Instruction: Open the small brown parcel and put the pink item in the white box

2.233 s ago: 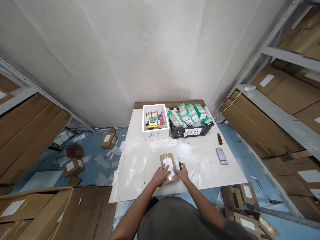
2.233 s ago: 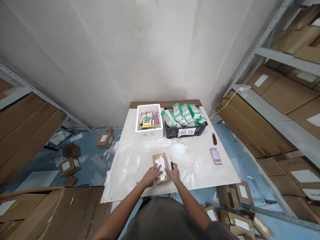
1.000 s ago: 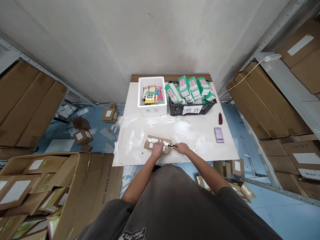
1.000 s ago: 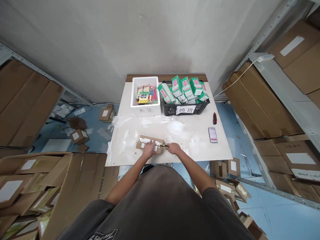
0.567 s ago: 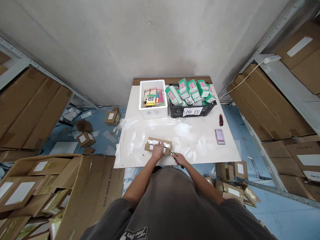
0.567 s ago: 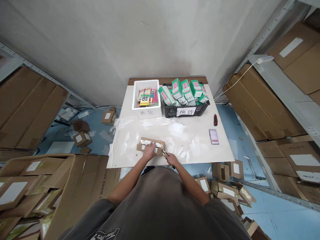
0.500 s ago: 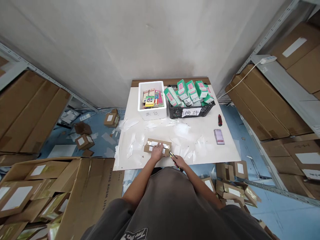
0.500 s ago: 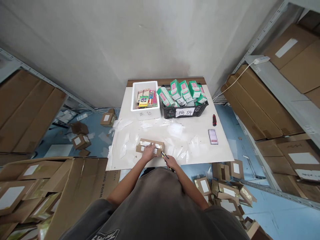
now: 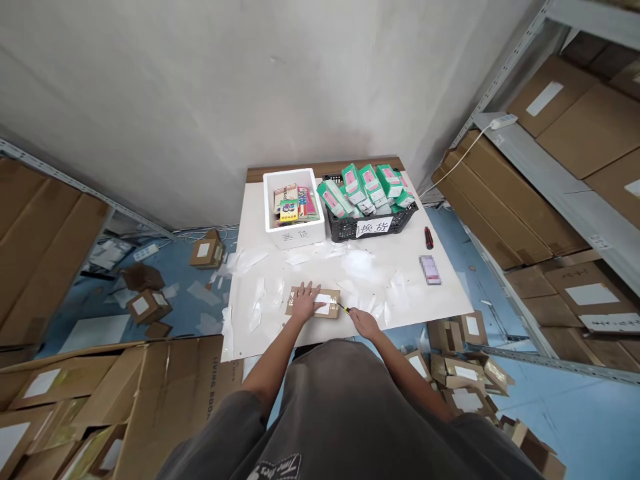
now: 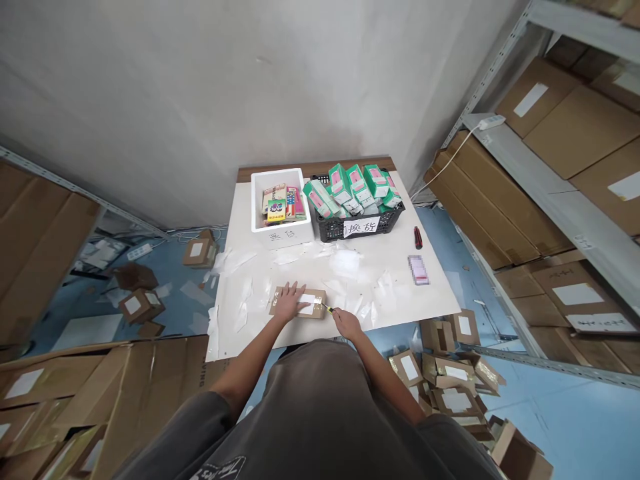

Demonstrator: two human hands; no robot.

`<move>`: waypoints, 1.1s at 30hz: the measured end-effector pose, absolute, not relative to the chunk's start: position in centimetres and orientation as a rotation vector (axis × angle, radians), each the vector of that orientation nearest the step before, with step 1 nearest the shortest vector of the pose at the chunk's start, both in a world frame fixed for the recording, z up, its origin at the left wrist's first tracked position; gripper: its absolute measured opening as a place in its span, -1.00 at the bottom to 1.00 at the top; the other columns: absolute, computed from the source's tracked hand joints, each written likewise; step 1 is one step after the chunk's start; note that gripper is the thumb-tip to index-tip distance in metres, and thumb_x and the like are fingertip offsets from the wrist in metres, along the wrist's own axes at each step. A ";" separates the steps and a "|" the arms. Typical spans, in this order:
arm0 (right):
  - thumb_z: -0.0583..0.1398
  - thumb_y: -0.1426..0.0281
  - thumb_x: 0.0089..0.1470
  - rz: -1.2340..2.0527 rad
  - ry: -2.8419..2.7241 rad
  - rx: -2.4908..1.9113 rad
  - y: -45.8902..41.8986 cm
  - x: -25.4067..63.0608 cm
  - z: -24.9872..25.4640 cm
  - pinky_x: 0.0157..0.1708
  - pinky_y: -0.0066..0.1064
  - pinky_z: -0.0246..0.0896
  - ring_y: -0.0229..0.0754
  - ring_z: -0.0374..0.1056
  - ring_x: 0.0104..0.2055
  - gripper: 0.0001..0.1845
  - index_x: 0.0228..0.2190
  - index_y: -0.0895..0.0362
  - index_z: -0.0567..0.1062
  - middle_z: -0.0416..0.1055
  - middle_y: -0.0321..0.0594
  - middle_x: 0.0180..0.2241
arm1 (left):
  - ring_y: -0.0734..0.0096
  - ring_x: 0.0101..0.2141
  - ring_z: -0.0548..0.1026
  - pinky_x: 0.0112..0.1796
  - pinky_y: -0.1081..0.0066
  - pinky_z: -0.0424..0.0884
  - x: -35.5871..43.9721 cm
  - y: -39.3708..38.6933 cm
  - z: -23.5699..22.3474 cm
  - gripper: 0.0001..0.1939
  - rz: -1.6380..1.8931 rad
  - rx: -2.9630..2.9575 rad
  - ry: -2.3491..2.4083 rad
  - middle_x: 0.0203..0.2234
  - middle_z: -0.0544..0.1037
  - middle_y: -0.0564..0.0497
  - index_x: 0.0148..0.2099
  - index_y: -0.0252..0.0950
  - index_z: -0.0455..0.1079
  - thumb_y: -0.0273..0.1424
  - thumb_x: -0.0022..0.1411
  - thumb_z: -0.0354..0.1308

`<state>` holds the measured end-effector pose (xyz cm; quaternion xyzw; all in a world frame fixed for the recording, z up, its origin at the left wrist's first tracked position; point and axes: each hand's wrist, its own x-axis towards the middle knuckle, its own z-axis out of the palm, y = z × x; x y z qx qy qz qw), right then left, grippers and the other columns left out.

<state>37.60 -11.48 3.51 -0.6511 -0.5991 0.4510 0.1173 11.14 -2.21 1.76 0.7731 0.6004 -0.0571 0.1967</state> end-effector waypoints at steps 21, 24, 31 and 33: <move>0.04 0.15 0.40 1.028 -2.104 -1.915 -11.4 35.9 3.2 -0.12 -0.35 0.18 -0.04 0.43 -0.04 -0.60 0.15 0.01 0.38 0.50 -0.14 0.04 | -0.15 0.31 0.26 0.33 -0.18 -0.05 11.1 -4.6 -0.3 -0.44 0.296 2.298 1.749 0.24 0.47 -0.20 0.37 -0.11 0.34 -0.02 0.46 -0.01; 0.03 0.16 0.41 0.994 -2.123 -1.934 -10.9 35.1 3.1 -0.14 -0.37 0.16 -0.05 0.43 -0.05 -0.61 0.15 0.01 0.38 0.49 -0.13 0.04 | -0.16 0.30 0.27 0.32 -0.19 -0.04 11.0 -4.6 -0.5 -0.44 0.321 2.306 1.745 0.23 0.48 -0.21 0.36 -0.11 0.36 -0.02 0.46 -0.01; 0.04 0.19 0.41 0.895 -2.023 -2.151 -11.1 38.0 2.7 -0.21 -0.36 0.13 -0.02 0.44 -0.11 -0.64 0.11 0.04 0.40 0.50 -0.06 -0.04 | -0.19 0.32 0.23 0.32 -0.22 -0.07 11.1 -4.7 -0.8 -0.43 0.313 2.266 1.744 0.26 0.45 -0.23 0.37 -0.11 0.35 -0.01 0.45 0.01; 0.02 0.21 0.41 0.872 -1.856 -2.262 -11.5 40.7 2.4 -0.23 -0.35 0.13 -0.03 0.46 -0.14 -0.64 0.09 0.08 0.40 0.51 -0.03 -0.04 | -0.18 0.33 0.22 0.33 -0.21 -0.09 11.0 -4.7 -0.9 -0.43 0.310 2.250 1.737 0.27 0.44 -0.22 0.37 -0.11 0.35 -0.02 0.46 0.00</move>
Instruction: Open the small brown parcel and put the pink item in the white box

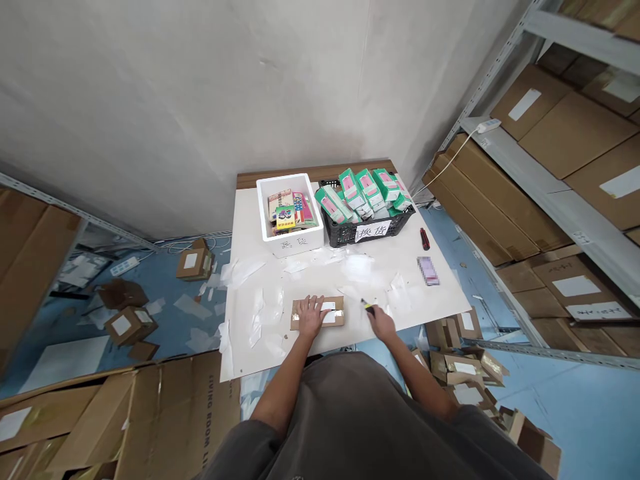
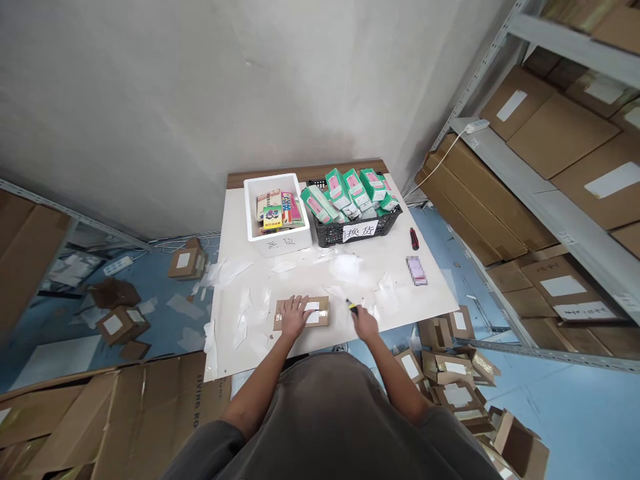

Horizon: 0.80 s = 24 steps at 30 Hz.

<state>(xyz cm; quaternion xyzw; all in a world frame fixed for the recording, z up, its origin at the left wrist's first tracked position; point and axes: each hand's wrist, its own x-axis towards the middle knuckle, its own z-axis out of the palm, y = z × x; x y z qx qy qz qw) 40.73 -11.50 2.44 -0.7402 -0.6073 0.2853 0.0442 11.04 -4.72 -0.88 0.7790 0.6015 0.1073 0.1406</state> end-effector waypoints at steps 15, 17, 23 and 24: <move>0.46 0.06 -0.29 1.356 -0.828 -1.955 -10.3 30.7 -3.4 -0.25 -0.35 0.31 0.00 0.50 -0.21 -0.23 -0.06 0.07 0.38 0.57 -0.22 -0.27 | -0.18 0.31 0.23 0.31 -0.21 -0.05 12.4 -5.3 -0.3 -0.45 0.242 2.208 1.911 0.26 0.44 -0.21 0.37 -0.13 0.34 -0.06 0.47 -0.02; 0.45 0.04 -0.29 1.360 -0.758 -1.950 -10.4 30.8 -3.6 -0.27 -0.36 0.32 0.01 0.51 -0.21 -0.22 -0.07 0.08 0.38 0.57 -0.22 -0.28 | -0.17 0.30 0.26 0.31 -0.22 -0.04 12.7 -5.4 -0.3 -0.48 0.260 2.169 1.976 0.24 0.47 -0.21 0.36 -0.13 0.36 -0.11 0.49 -0.06; 0.46 -0.01 -0.31 1.351 -0.730 -1.950 -9.8 30.4 -3.4 -0.24 -0.34 0.35 0.05 0.53 -0.17 -0.13 -0.02 0.09 0.35 0.59 -0.13 -0.21 | -0.15 0.34 0.19 0.30 -0.20 -0.01 12.0 -6.2 0.0 -0.40 0.207 2.197 1.954 0.30 0.39 -0.23 0.41 -0.17 0.27 -0.05 0.47 -0.03; 0.46 -0.02 -0.30 1.340 -0.745 -1.965 -9.2 30.5 -3.2 -0.23 -0.33 0.35 0.05 0.54 -0.16 -0.13 -0.01 0.09 0.34 0.59 -0.12 -0.19 | -0.15 0.34 0.19 0.30 -0.19 0.01 11.7 -6.6 0.1 -0.38 0.201 2.196 1.955 0.32 0.37 -0.24 0.43 -0.18 0.24 -0.04 0.46 -0.02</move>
